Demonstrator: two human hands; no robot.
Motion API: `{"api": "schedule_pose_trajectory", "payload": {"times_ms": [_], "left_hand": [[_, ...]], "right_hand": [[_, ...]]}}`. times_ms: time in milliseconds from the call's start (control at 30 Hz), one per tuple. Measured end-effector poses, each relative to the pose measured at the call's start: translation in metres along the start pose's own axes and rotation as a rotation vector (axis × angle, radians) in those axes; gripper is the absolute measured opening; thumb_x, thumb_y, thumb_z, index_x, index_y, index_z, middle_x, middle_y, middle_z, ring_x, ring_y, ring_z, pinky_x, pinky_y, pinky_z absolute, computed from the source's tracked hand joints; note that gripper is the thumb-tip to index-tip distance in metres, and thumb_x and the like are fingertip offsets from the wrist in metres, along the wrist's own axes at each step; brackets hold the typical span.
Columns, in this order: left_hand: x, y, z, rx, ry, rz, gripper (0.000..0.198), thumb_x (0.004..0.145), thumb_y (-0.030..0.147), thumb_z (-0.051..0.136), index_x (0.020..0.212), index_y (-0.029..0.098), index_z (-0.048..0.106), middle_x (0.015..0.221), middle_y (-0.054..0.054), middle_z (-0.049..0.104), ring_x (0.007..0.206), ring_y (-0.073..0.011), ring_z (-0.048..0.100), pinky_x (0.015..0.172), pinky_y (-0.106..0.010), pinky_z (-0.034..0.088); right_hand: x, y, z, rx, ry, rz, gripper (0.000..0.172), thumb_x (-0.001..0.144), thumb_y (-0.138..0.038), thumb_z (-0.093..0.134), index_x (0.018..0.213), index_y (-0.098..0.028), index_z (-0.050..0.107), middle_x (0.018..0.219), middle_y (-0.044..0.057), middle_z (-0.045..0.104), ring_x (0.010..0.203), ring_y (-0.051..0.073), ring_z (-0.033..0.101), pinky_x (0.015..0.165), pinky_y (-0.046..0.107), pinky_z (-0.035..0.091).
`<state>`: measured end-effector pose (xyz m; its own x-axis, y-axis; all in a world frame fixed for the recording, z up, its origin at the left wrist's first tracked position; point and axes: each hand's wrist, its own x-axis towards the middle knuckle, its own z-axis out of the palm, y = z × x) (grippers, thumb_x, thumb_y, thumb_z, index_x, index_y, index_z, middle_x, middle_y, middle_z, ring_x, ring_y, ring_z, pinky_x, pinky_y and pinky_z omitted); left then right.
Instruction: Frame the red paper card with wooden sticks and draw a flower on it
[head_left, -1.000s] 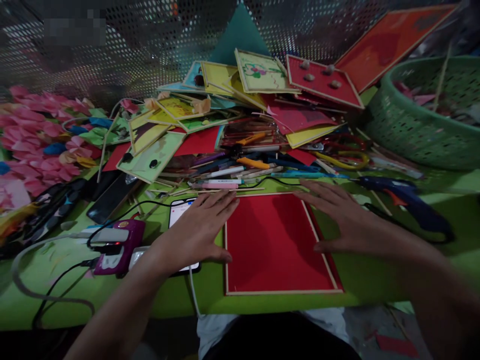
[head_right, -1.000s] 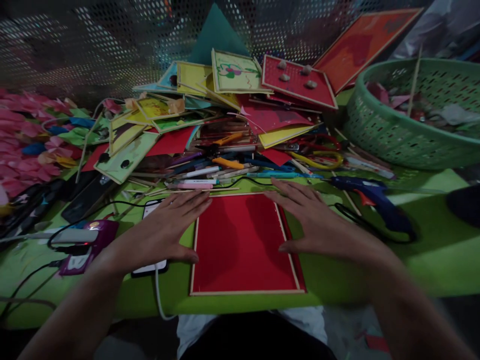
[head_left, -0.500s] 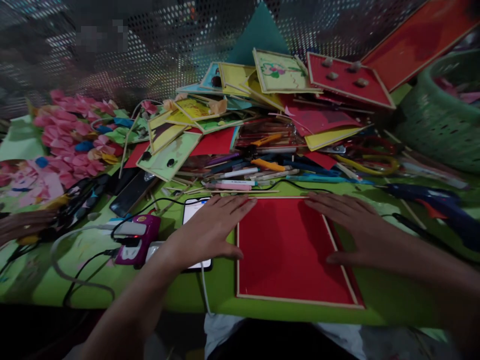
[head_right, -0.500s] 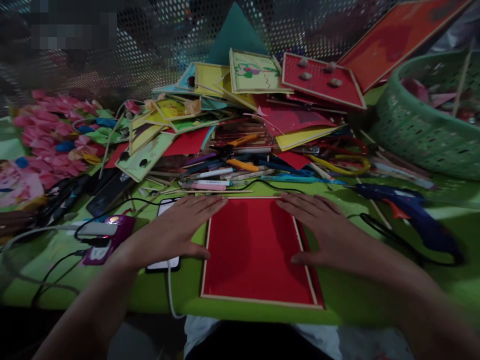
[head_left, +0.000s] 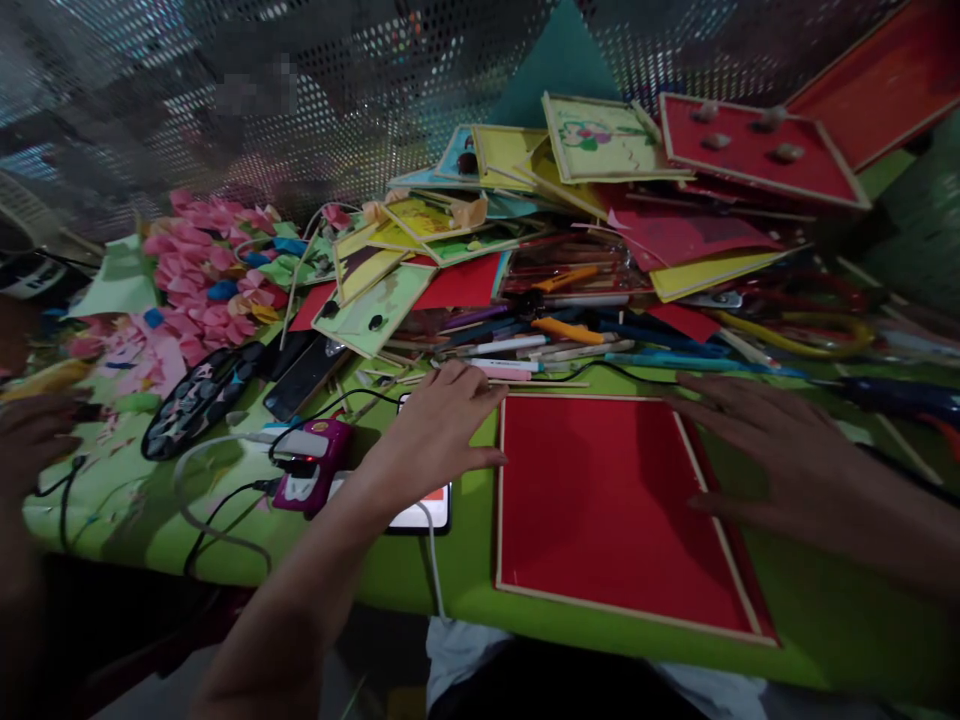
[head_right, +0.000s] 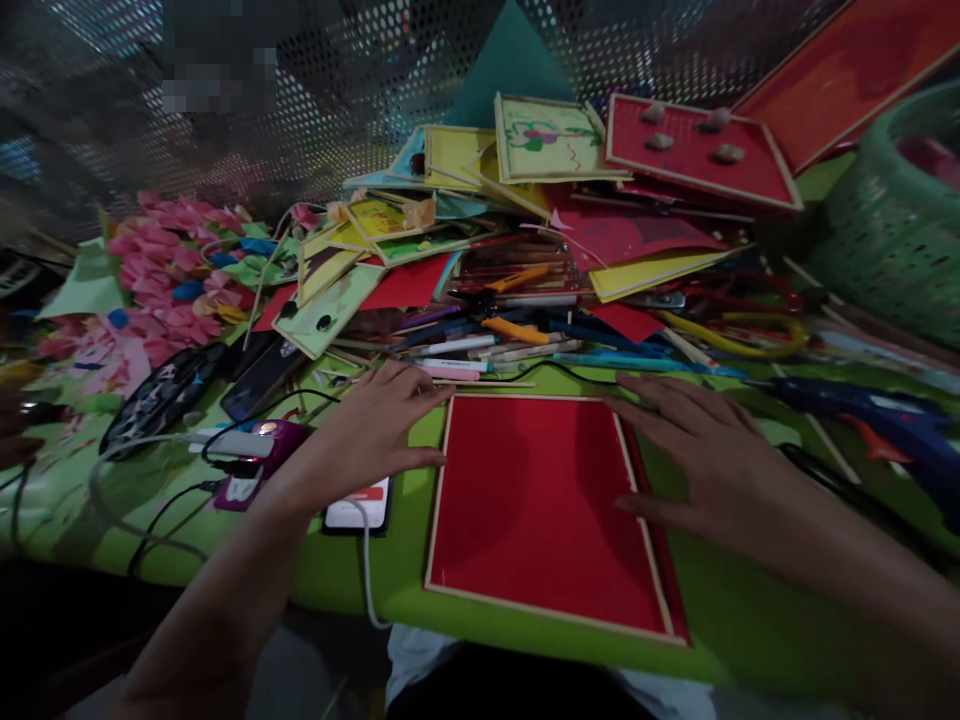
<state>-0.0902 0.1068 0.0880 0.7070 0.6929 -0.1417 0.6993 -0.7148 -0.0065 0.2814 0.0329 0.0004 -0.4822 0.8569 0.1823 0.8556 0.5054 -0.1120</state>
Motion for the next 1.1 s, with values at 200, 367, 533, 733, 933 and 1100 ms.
{"api": "schedule_pose_trajectory", "payload": {"times_ms": [200,367,533,733,933,1100], "left_hand": [[0.001,0.000,0.005,-0.020,-0.005,0.018,0.072,0.082,0.061,0.066,0.142,0.023,0.053,0.134,-0.012,0.056,0.127,-0.0316,0.047,0.107,-0.047,0.041],[0.002,-0.003,0.011,-0.015,0.020,0.026,0.078,0.077,0.063,0.071,0.142,0.024,0.053,0.135,-0.012,0.057,0.128,-0.0327,0.047,0.108,-0.049,0.040],[0.004,-0.003,0.012,-0.032,0.009,0.031,0.078,0.079,0.064,0.068,0.144,0.023,0.052,0.136,-0.013,0.056,0.127,-0.0328,0.048,0.108,-0.050,0.041],[0.004,-0.005,0.012,-0.021,0.001,0.029,0.082,0.077,0.066,0.069,0.145,0.023,0.051,0.138,-0.012,0.054,0.129,-0.0336,0.046,0.109,-0.050,0.040],[0.003,-0.005,0.013,-0.002,0.007,0.047,0.087,0.075,0.075,0.064,0.144,0.025,0.050,0.140,-0.013,0.053,0.129,-0.0345,0.047,0.107,-0.050,0.042],[0.003,0.000,0.012,0.028,0.005,0.033,0.088,0.074,0.069,0.070,0.145,0.021,0.050,0.140,-0.014,0.054,0.129,-0.0351,0.048,0.107,-0.051,0.041]], "right_hand": [[-0.001,-0.001,-0.006,-0.003,-0.033,0.008,0.090,0.082,-0.068,0.062,0.158,-0.034,0.026,0.163,0.016,0.035,0.143,0.043,0.040,0.109,0.064,0.039],[0.001,-0.002,-0.012,-0.005,-0.045,0.055,0.079,0.086,-0.065,0.060,0.153,-0.030,0.038,0.164,0.016,0.034,0.147,0.041,0.035,0.113,0.061,0.036],[0.002,-0.005,-0.013,0.030,-0.098,0.129,0.077,0.085,-0.067,0.060,0.151,-0.030,0.044,0.163,0.015,0.036,0.147,0.041,0.036,0.113,0.062,0.034],[0.004,-0.006,-0.016,0.064,-0.110,0.166,0.081,0.082,-0.073,0.059,0.149,-0.029,0.047,0.162,0.015,0.039,0.147,0.040,0.036,0.115,0.063,0.032],[0.002,-0.007,-0.022,0.071,-0.171,0.156,0.096,0.075,-0.077,0.064,0.156,-0.030,0.039,0.166,0.013,0.031,0.149,0.044,0.030,0.114,0.067,0.030],[0.004,-0.008,-0.021,0.047,-0.189,0.179,0.096,0.075,-0.079,0.061,0.154,-0.029,0.041,0.164,0.015,0.035,0.148,0.043,0.031,0.115,0.064,0.030]]}}
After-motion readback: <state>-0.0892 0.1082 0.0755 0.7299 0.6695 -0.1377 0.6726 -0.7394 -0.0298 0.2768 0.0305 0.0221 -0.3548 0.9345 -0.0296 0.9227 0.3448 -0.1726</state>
